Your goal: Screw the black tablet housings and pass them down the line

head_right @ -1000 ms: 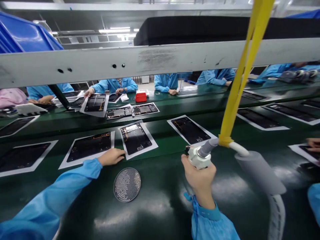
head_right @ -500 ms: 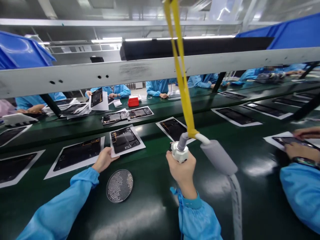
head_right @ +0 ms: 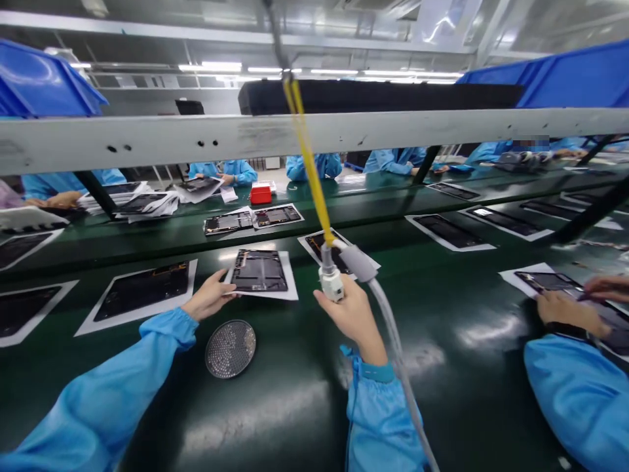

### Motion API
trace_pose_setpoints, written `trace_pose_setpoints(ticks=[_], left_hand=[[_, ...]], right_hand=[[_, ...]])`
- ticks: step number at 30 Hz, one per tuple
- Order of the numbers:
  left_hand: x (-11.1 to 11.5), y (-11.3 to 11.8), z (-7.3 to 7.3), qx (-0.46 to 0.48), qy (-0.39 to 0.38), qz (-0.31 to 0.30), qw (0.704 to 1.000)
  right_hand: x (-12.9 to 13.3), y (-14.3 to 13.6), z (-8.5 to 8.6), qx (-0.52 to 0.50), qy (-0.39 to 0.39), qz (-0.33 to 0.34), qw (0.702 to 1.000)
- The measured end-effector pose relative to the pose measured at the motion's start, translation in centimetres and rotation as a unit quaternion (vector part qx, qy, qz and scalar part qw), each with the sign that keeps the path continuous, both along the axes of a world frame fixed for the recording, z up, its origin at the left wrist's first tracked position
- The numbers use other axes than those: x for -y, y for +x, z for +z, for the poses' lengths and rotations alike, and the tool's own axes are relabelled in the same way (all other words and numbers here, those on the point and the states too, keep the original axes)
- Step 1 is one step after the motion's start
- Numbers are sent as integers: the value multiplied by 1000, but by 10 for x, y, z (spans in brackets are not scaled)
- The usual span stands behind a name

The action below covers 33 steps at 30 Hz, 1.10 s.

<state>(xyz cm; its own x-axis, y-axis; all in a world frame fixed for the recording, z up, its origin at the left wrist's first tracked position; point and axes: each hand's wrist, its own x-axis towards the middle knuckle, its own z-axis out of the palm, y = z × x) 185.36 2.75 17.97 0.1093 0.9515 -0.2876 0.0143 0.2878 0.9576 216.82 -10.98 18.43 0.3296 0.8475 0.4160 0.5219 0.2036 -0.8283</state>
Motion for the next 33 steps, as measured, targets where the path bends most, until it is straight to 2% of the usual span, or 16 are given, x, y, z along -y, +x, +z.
trace_pose_setpoints(ticks=[4, 7, 11, 14, 16, 18, 20, 23, 25, 29, 33], left_hand=[[43, 11, -6, 45, -52, -106, 992], [78, 5, -10, 73, -98, -209, 970], [115, -28, -10, 69, -160, -344, 923], [133, -63, -3, -36, -173, -469, 865], [143, -85, 1, -128, -126, -509, 842], [156, -102, 2, -213, -31, -505, 836], [171, -110, -3, -277, 92, -461, 838], [190, -107, -19, -323, 244, -382, 831], [198, -98, -32, -321, 311, -364, 817], [200, -78, -55, -345, 426, -337, 765], [200, -66, -64, -406, 531, -226, 709]], right_hand=[[4, 24, -6, -54, -38, -58, 996], [13, 33, -1, -75, -11, -123, 990], [25, 31, 7, -101, 42, -171, 979], [30, 16, 13, -112, 76, -164, 977], [31, -2, 19, -116, 99, -141, 978], [30, -26, 25, -131, 111, -106, 979], [28, -52, 30, -165, 107, -48, 979], [22, -93, 32, -215, 81, 60, 971], [16, -120, 28, -243, 59, 120, 961], [1, -164, 9, -295, 19, 189, 936], [-8, -185, -11, -307, -19, 203, 930]])
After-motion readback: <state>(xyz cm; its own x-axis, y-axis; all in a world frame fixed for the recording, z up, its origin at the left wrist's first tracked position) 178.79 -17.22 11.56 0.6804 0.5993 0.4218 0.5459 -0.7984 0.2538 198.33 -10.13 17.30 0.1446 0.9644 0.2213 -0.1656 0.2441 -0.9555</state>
